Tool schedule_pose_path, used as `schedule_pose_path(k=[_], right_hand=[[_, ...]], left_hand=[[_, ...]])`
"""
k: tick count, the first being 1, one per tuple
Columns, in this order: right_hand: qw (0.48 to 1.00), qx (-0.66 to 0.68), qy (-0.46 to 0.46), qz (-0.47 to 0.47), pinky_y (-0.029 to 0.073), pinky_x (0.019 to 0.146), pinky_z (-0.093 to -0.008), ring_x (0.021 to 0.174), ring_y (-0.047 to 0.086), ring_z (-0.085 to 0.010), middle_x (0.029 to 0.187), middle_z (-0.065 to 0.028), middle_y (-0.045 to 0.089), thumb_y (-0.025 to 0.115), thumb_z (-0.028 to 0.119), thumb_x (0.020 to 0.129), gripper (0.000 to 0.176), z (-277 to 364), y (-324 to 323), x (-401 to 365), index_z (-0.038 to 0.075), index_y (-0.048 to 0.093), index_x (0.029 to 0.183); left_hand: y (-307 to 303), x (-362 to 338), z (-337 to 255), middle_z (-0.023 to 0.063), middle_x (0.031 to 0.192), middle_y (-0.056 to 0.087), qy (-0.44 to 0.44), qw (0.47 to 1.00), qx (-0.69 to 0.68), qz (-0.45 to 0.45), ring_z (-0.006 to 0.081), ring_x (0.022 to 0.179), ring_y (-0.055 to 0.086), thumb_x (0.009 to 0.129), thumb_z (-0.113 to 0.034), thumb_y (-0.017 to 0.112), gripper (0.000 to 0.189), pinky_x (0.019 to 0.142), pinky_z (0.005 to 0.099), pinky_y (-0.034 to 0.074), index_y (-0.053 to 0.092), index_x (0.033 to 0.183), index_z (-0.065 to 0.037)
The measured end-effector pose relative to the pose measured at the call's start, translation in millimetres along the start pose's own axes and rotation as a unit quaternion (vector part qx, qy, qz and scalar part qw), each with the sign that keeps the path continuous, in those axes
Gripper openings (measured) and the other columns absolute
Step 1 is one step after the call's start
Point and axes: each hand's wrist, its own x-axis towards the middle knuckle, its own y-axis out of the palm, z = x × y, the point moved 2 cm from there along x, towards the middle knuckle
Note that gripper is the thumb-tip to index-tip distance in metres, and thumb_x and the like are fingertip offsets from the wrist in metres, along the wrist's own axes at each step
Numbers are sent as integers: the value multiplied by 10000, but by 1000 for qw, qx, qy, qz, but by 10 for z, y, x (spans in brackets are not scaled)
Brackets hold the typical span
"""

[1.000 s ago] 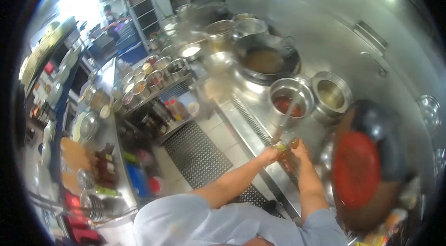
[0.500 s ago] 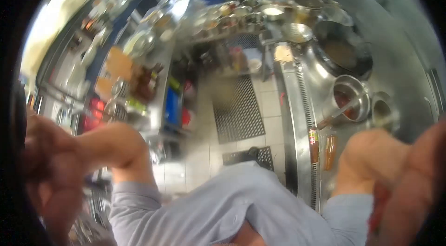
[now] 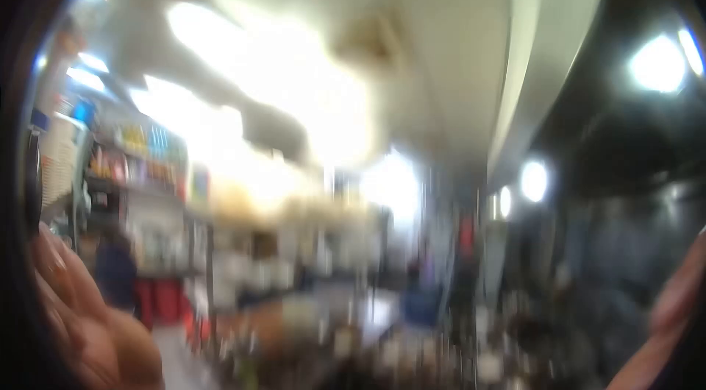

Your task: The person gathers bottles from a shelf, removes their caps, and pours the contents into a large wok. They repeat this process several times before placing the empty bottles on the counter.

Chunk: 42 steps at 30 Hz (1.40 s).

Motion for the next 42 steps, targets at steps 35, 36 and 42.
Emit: schedule_pose_path(k=[35, 36, 42], right_hand=[[747, 415, 508, 108, 512, 905, -418, 1048, 637, -398, 1133, -229, 644, 847, 182, 646, 657, 2313, 7945, 583, -19, 535, 1188], [769, 387, 498, 105, 519, 889, -416, 1021, 646, -390, 1109, -220, 651, 844, 181, 644, 657, 2304, 7907, 601, -17, 536, 1189], [654, 533, 518, 144, 517, 897, -370, 1019, 662, -272, 1086, -154, 669, 845, 200, 673, 632, 2302, 7492, 221, 3, 540, 1190]], left_hand=[[4498, -5894, 2502, 238, 1284, 563, -827, 559, -53, -34, 397, 1257, 485, 725, -133, 794, 696, 1070, 444, 402, 481, 1330, 11], [4447, -5888, 2546, 232, 1263, 578, -819, 572, -48, -16, 391, 1241, 495, 717, -151, 804, 685, 1060, 442, 409, 499, 1310, 9], [4175, -5691, 2504, 225, 1182, 615, -769, 631, -17, 100, 383, 1197, 514, 705, -238, 794, 651, 1021, 443, 428, 555, 1275, -32]])
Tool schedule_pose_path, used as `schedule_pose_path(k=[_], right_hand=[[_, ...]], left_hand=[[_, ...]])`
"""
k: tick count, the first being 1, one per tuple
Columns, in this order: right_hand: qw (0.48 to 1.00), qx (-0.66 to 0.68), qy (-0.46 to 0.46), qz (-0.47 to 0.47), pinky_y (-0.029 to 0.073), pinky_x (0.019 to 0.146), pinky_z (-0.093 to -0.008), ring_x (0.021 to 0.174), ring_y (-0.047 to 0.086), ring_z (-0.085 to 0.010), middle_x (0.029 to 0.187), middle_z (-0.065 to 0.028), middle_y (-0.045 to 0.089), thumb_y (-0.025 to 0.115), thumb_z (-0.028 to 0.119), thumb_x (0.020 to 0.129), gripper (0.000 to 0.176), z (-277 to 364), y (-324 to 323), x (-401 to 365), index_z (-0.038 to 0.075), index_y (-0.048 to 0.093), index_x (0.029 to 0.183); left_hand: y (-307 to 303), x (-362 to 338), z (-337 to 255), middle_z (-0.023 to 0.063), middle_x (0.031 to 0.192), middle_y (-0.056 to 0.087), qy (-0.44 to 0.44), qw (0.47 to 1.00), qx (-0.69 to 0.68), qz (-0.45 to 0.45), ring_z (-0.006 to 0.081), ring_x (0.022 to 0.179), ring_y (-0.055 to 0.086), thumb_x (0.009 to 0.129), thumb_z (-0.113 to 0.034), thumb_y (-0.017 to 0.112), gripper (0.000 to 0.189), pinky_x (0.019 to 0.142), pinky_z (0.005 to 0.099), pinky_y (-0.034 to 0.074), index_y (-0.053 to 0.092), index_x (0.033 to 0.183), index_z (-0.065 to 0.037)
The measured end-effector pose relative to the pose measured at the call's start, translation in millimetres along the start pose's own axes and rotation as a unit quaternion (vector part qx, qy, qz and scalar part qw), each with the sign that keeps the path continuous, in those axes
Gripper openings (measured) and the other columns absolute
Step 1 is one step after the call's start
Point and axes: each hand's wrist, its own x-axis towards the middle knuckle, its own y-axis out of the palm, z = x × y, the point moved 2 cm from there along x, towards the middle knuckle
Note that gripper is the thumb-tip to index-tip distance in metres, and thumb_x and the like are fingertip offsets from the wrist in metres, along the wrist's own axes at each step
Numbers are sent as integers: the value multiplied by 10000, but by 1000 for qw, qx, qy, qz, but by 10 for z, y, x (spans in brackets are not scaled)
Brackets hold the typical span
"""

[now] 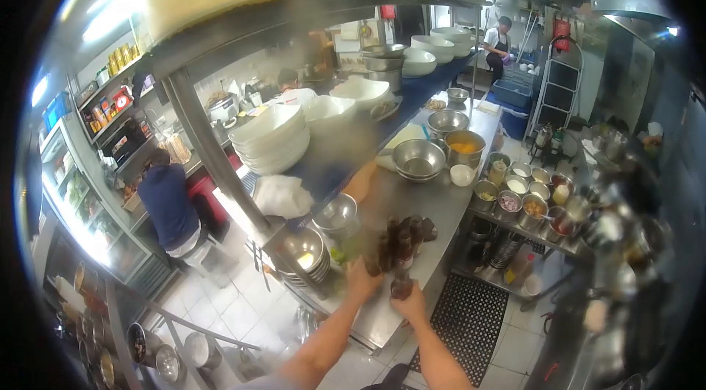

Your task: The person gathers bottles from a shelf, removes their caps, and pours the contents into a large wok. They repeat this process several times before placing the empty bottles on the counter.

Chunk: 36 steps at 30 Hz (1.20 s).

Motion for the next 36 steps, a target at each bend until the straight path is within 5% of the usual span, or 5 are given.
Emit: schedule_pose_path(k=[11, 18, 24, 31, 36], right_hand=[[983, 147, 51, -96, 498, 936, -362, 1047, 637, -203, 1137, -107, 652, 868, 212, 692, 681, 298, -1846, -2316, 5, 531, 1246], [917, 151, -69, -362, 447, 1008, -363, 1116, 588, -204, 1199, -100, 616, 885, 271, 711, 811, 1017, -3275, -4538, -9, 488, 1361], [777, 61, -117, -615, 418, 1051, -356, 1201, 539, -187, 1283, -105, 574, 833, 243, 804, 822, 1951, -3852, -6690, -17, 388, 1443], [628, -71, 116, -766, 410, 1075, -374, 1248, 536, -231, 1348, -126, 554, 739, 143, 817, 774, 2360, -4040, -8650, 7, 357, 1475], [439, -200, 381, -789, 488, 991, -401, 1154, 634, -356, 1266, -218, 632, 794, 327, 707, 817, 2229, -4314, -9397, 34, 450, 1388]], left_hand=[[-350, -779, -1055, 182, 1173, 579, 145, 926, -302, 173, 300, 1100, 594, 756, -224, 829, 780, 956, 422, 485, 353, 1338, -13], [-316, -2487, -3529, 146, 1224, 592, 224, 607, -609, 459, 299, 1043, 647, 699, -199, 896, 825, 916, 466, 547, 343, 1302, -89], [169, -4773, -4836, 152, 1072, 636, -2, 365, -545, 755, 328, 904, 672, 831, -835, 440, 874, 716, 500, 594, 446, 1349, -132], [216, -7114, -5948, 136, 1175, 593, 64, 105, -327, 937, 357, 937, 680, 896, -202, 630, 601, 803, 470, 588, 373, 1433, -118], [487, -8290, -6337, 165, 1182, 602, 134, 218, -198, 946, 349, 912, 680, 844, -126, 736, 749, 767, 493, 587, 291, 1447, -115]])
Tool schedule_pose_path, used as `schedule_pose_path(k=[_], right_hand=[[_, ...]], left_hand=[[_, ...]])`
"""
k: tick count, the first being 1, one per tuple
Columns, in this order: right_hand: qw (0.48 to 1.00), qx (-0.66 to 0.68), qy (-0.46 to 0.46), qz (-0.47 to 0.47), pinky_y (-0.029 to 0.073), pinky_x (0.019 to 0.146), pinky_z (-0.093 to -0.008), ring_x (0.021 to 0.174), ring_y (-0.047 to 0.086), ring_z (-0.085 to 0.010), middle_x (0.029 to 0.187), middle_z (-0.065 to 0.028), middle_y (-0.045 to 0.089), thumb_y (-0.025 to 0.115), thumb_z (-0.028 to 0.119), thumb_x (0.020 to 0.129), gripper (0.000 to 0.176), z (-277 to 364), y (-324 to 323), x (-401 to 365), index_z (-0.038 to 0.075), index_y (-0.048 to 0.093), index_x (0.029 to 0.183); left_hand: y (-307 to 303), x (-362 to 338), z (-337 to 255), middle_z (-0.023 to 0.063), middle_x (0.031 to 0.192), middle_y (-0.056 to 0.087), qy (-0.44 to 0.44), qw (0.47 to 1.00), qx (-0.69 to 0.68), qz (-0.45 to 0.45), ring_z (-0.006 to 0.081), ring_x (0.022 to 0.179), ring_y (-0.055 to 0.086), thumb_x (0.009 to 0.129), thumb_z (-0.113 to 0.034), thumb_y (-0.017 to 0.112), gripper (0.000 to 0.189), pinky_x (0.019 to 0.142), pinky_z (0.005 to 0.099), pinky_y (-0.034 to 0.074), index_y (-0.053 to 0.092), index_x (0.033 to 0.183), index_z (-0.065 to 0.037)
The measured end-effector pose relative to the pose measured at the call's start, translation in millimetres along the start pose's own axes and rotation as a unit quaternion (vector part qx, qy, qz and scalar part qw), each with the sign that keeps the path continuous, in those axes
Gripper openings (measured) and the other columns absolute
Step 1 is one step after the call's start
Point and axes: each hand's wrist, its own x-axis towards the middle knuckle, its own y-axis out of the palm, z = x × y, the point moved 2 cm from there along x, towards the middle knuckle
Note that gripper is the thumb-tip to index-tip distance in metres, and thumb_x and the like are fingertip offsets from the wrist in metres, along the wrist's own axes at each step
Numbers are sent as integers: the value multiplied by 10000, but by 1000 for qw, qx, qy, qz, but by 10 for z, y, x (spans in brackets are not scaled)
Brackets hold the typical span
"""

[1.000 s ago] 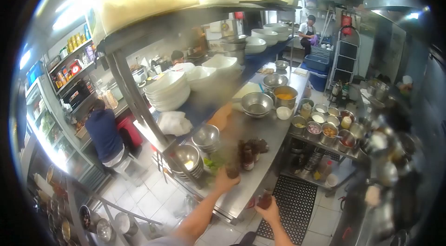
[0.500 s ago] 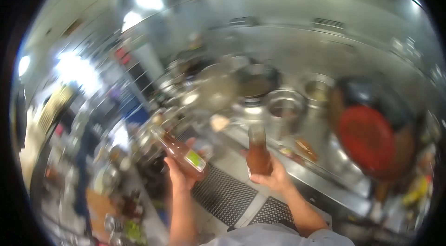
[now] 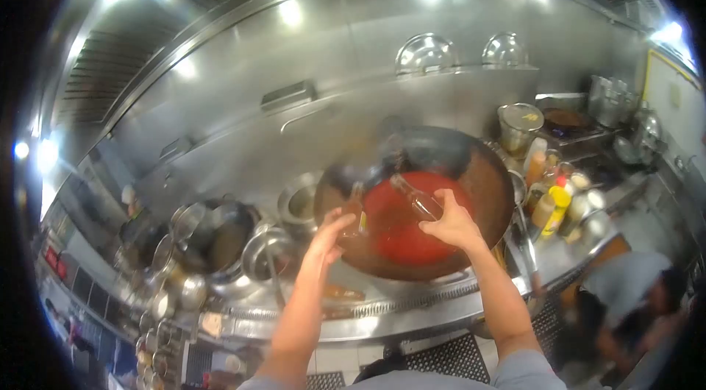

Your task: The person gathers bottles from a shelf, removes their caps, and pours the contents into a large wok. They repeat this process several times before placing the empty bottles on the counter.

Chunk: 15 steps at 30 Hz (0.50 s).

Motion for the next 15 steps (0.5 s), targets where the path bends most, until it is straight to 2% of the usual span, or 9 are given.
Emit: schedule_pose_path(k=[3, 5, 6, 9, 10, 11, 13, 14, 15], right_hand=[[997, -81, 16, 12, 504, 966, -426, 1122, 643, -378, 1245, -205, 653, 801, 339, 700, 754, -212, 1, 489, 50, 512, 1333], [994, -105, 9, 2, 506, 968, -420, 1105, 646, -372, 1195, -211, 672, 812, 344, 677, 702, -409, 52, 825, 60, 572, 1272], [993, -122, 0, -2, 508, 968, -416, 1103, 650, -366, 1186, -208, 679, 816, 339, 671, 696, -461, 70, 965, 49, 586, 1261], [993, -120, 17, 2, 519, 952, -413, 1082, 656, -371, 1132, -211, 692, 824, 332, 642, 721, -397, 33, 1265, 44, 576, 1254], [993, -117, 29, 1, 521, 950, -421, 1083, 654, -376, 1132, -206, 690, 826, 334, 634, 752, -422, 42, 1377, 50, 552, 1274], [992, -113, 49, 8, 523, 948, -429, 1085, 652, -381, 1133, -200, 688, 828, 337, 626, 784, -484, 81, 1419, 56, 528, 1293], [997, -52, 30, -50, 523, 950, -445, 1085, 654, -385, 1131, -213, 688, 836, 336, 617, 833, -524, 95, 1580, 39, 485, 1312], [995, -53, 6, -89, 529, 940, -456, 1083, 658, -384, 1134, -219, 688, 843, 340, 616, 866, -637, 115, 1740, 31, 458, 1328], [997, 0, 5, -80, 529, 929, -412, 1078, 661, -308, 1167, -202, 674, 838, 274, 657, 798, -456, -16, 1767, 5, 479, 1317]], left_hand=[[-103, 439, 94, 174, 1209, 602, -58, 996, -58, 36, 344, 911, 679, 847, -130, 729, 767, 769, 505, 580, 276, 1467, -119], [-233, 719, 172, 159, 1315, 526, -82, 994, -46, 50, 328, 1018, 636, 851, -170, 732, 755, 862, 519, 549, 318, 1482, -128], [-332, 912, 241, 146, 1287, 553, -92, 994, -9, 55, 308, 1015, 634, 828, -162, 753, 765, 810, 491, 570, 343, 1473, -120], [-500, 1360, 283, 165, 1224, 586, 30, 972, 231, 12, 279, 936, 655, 807, -131, 769, 752, 696, 435, 587, 365, 1439, -82], [-544, 1500, 305, 180, 1117, 628, 64, 967, 247, -10, 252, 827, 670, 791, -103, 778, 693, 590, 384, 573, 408, 1372, -31], [-400, 1392, 131, 178, 1025, 651, 50, 971, 232, -20, 243, 745, 668, 787, -99, 781, 633, 567, 369, 563, 439, 1311, -3], [-356, 1461, -79, 177, 996, 674, 76, 932, 351, -51, 221, 792, 679, 775, -156, 786, 529, 608, 361, 554, 535, 1212, 6], [-338, 1484, -211, 154, 1023, 684, 162, 877, 447, -67, 197, 790, 675, 774, -173, 781, 478, 659, 353, 551, 584, 1171, 5], [-192, 1395, -452, 134, 1044, 687, 123, 883, 450, -52, 188, 778, 666, 778, -186, 785, 486, 697, 352, 551, 598, 1188, -3]])
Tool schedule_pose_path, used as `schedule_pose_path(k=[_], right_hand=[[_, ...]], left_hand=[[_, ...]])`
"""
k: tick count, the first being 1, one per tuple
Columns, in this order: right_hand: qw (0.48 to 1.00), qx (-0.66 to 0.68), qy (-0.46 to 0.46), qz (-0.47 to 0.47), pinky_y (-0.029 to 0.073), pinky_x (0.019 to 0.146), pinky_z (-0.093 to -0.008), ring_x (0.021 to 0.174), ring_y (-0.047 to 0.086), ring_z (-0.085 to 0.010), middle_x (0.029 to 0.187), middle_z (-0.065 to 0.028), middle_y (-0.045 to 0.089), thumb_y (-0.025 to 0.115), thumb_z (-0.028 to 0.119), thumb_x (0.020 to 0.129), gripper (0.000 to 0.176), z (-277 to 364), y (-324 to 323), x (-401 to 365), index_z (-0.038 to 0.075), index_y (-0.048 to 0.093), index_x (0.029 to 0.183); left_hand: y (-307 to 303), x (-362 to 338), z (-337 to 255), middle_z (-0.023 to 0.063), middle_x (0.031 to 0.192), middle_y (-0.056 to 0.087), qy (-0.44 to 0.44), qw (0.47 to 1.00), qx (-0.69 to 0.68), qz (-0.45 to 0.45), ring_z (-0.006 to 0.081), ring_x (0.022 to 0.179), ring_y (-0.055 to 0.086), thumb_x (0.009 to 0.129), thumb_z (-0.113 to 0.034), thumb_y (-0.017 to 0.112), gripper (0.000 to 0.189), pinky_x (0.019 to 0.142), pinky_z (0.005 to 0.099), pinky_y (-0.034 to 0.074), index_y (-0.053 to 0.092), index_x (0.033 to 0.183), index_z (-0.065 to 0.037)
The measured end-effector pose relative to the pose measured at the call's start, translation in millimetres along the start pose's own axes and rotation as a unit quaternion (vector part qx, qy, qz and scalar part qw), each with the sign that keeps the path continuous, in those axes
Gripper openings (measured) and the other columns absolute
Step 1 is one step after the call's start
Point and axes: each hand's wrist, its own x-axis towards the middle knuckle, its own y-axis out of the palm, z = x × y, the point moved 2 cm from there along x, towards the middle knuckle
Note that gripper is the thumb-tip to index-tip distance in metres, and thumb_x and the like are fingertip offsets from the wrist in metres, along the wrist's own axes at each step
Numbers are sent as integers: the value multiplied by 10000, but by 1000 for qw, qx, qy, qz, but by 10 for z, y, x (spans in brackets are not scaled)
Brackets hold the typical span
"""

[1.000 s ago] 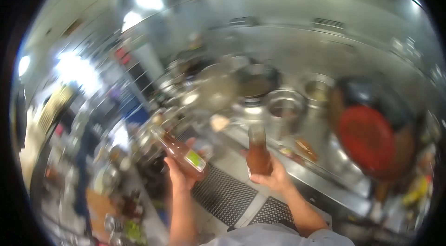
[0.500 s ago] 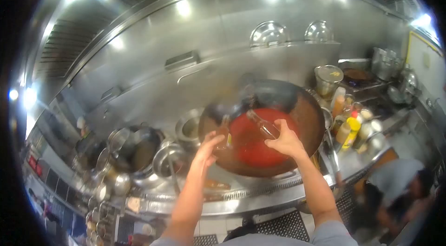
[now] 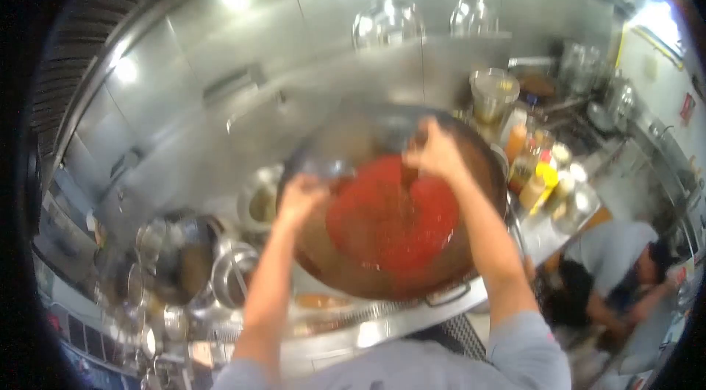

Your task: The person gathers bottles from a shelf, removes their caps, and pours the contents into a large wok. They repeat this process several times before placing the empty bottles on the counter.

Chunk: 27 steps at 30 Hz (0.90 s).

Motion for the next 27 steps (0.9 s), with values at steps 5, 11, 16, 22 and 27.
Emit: schedule_pose_path(k=[5, 11, 16, 22, 27], right_hand=[[940, 334, -47, -54, 504, 950, -355, 1105, 616, -227, 1221, -157, 640, 890, 203, 687, 831, 221, 136, 307, 37, 468, 1384], [926, 375, -25, 14, 474, 992, -359, 1122, 607, -223, 1201, -111, 657, 866, 178, 681, 701, -17, 607, 384, 24, 559, 1291], [947, 317, -17, 39, 470, 1010, -373, 1149, 599, -243, 1245, -117, 636, 868, 202, 682, 728, -216, 854, 354, 17, 535, 1303], [948, 316, -29, 35, 474, 995, -364, 1131, 601, -213, 1194, -111, 644, 845, 133, 702, 696, 109, 598, 474, 19, 509, 1300], [941, 315, -105, -65, 506, 939, -349, 1090, 614, -210, 1184, -123, 634, 838, 109, 707, 679, 604, 96, 305, 9, 492, 1283]], left_hand=[[-171, 119, -447, 110, 1017, 657, 71, 978, -122, -153, 163, 804, 623, 815, -230, 798, 564, 634, 281, 513, 549, 1274, -16], [222, 334, -241, 133, 1158, 638, 65, 967, -102, -226, 222, 1056, 601, 812, -303, 806, 612, 921, 368, 484, 535, 1265, 6], [920, 603, 185, 63, 1155, 588, 7, 848, -507, -154, 215, 1024, 582, 925, -211, 708, 452, 864, 393, 508, 488, 1291, -64], [705, 550, -307, 72, 1178, 604, 93, 875, -458, -129, 175, 1077, 591, 884, -123, 752, 457, 921, 348, 494, 519, 1270, -46], [578, 348, -648, 82, 1168, 602, 144, 920, -335, -140, 190, 1072, 587, 789, -116, 823, 599, 953, 350, 480, 493, 1280, -20]])
